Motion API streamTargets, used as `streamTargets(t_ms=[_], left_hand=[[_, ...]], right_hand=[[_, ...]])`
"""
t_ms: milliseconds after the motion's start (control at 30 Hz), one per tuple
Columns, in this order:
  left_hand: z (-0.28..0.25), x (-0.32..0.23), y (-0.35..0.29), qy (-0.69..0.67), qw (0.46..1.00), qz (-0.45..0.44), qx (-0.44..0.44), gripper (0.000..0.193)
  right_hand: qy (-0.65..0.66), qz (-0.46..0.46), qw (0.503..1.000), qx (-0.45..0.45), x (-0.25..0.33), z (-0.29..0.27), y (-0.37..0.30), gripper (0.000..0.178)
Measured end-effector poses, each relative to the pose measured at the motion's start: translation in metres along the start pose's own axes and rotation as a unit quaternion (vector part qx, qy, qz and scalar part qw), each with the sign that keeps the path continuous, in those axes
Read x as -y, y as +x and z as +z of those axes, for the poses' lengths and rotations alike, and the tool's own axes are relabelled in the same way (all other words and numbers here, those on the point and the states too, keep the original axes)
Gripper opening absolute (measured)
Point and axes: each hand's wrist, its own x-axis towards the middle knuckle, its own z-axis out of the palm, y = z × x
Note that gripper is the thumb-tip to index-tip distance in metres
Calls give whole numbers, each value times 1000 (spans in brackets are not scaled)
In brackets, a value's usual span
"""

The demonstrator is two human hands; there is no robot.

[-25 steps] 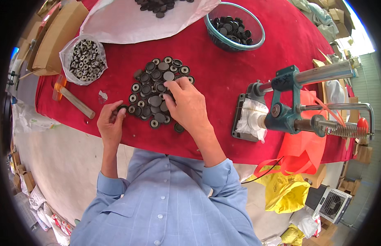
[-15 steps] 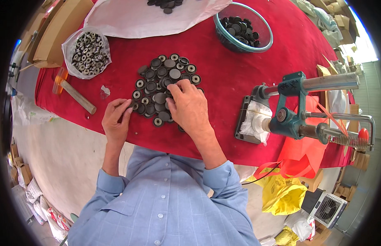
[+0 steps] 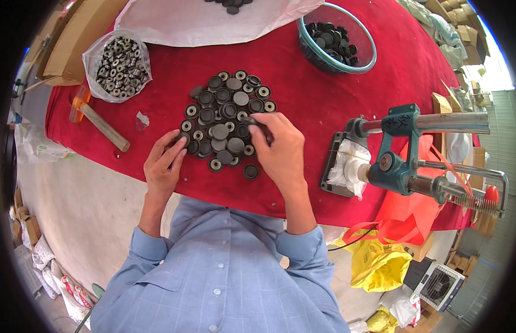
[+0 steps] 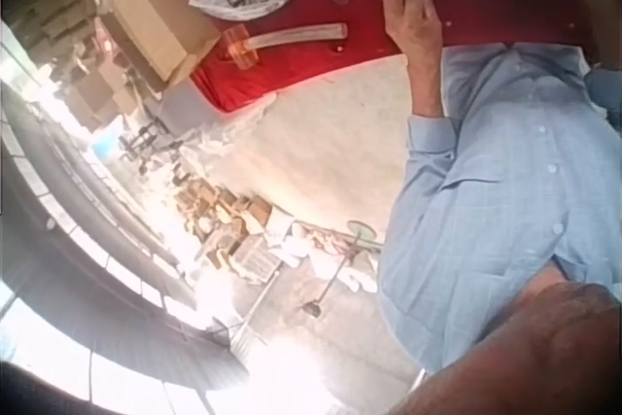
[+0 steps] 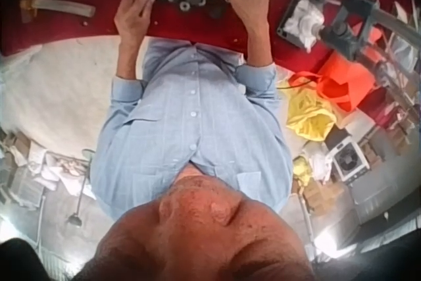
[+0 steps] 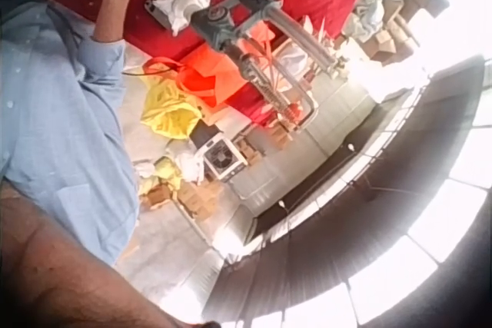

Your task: The person assembles small metal rings into plastic housings by hand, using a manual press to secure the components.

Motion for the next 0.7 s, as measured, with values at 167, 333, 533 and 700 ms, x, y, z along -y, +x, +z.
streamTargets(t_ms=[167,333,533,700], left_hand=[[-1,0,4,42,997,69,-6,34],[-3,0,1,83,993,85,-1,35],[-8,-3,-3,196,972,127,30,38],[-10,-2,-9,211,967,130,50,49]], right_hand=[[133,180,974,-24,-7,-28,-30,33],[165,218,960,-56,-25,-29,-52,25],[59,187,980,-40,-24,-25,-52,20],[-51,77,995,-24,-23,-24,-53,26]])
